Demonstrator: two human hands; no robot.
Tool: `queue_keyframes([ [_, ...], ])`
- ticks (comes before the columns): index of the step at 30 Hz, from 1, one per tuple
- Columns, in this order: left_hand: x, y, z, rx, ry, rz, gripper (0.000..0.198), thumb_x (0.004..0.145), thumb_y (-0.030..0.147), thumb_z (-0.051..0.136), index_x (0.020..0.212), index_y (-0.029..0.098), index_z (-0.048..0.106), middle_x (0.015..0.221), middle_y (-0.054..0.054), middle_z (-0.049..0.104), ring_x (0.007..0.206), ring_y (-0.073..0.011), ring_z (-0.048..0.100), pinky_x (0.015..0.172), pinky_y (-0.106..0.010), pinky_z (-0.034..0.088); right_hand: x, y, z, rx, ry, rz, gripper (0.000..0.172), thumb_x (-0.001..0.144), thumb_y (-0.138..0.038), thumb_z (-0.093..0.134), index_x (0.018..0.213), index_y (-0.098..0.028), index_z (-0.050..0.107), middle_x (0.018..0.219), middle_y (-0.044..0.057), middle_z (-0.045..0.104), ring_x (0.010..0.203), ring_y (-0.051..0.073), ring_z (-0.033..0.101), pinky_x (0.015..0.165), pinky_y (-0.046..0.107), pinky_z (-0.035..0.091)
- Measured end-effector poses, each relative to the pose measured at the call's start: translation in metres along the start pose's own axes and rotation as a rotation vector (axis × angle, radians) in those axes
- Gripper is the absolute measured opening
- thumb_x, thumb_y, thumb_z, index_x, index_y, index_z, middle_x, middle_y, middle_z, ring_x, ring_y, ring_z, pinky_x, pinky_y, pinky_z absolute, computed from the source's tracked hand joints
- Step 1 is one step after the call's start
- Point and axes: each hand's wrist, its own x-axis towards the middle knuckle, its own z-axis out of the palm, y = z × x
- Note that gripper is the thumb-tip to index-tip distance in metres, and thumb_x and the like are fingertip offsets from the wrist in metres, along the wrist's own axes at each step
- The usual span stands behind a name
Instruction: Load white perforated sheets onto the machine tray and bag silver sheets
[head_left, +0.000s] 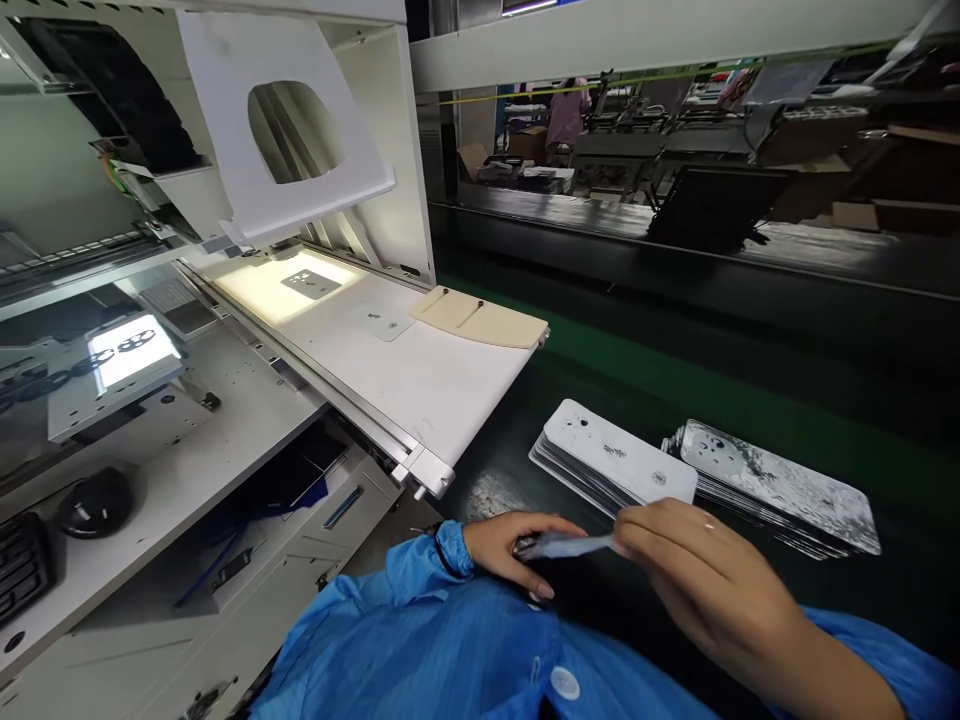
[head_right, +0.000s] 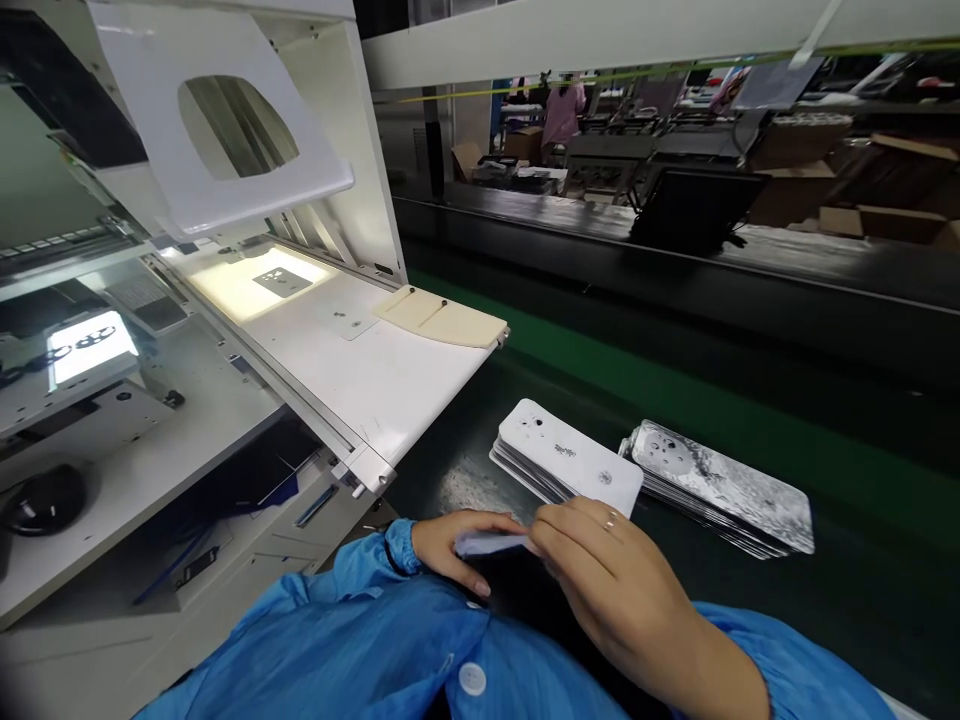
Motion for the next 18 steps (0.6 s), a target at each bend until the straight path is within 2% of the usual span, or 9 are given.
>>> queue_keyframes([
  [8,0.000,-0.008,-0.001,-0.017,0.015,0.036,0.082,0.066,0.037,0.079,0.139,0.015,0.047,0.137,-0.015,0.054,0.127,-0.0278,0.052,0.110,-0.039,0.037,0.007,-0.003,-0.011,-0.057,0.060,0.003,0.027,0.084,0.002,0.053,0.106,-0.013,0.057,0.091,0.009,0.064,0.083,0.019,0.062,0.069,0.033,0.054],
  [14,-0.002,-0.014,-0.001,-0.010,0.066,0.009,0.078,0.068,0.043,0.076,0.136,0.014,0.050,0.134,-0.014,0.058,0.125,-0.0285,0.053,0.111,-0.039,0.036,0.015,-0.004,-0.017,-0.146,0.093,0.099,0.018,0.084,-0.006,0.059,0.097,-0.018,0.057,0.083,0.007,0.065,0.075,0.020,0.062,0.065,0.035,0.053],
  [18,-0.002,-0.015,0.000,-0.039,0.056,-0.007,0.072,0.071,0.044,0.075,0.133,0.013,0.053,0.131,-0.014,0.061,0.124,-0.0280,0.054,0.111,-0.039,0.037,0.019,-0.001,-0.016,-0.130,0.137,0.156,0.015,0.086,-0.008,0.056,0.093,-0.021,0.054,0.082,0.005,0.065,0.077,0.020,0.063,0.070,0.037,0.053],
])
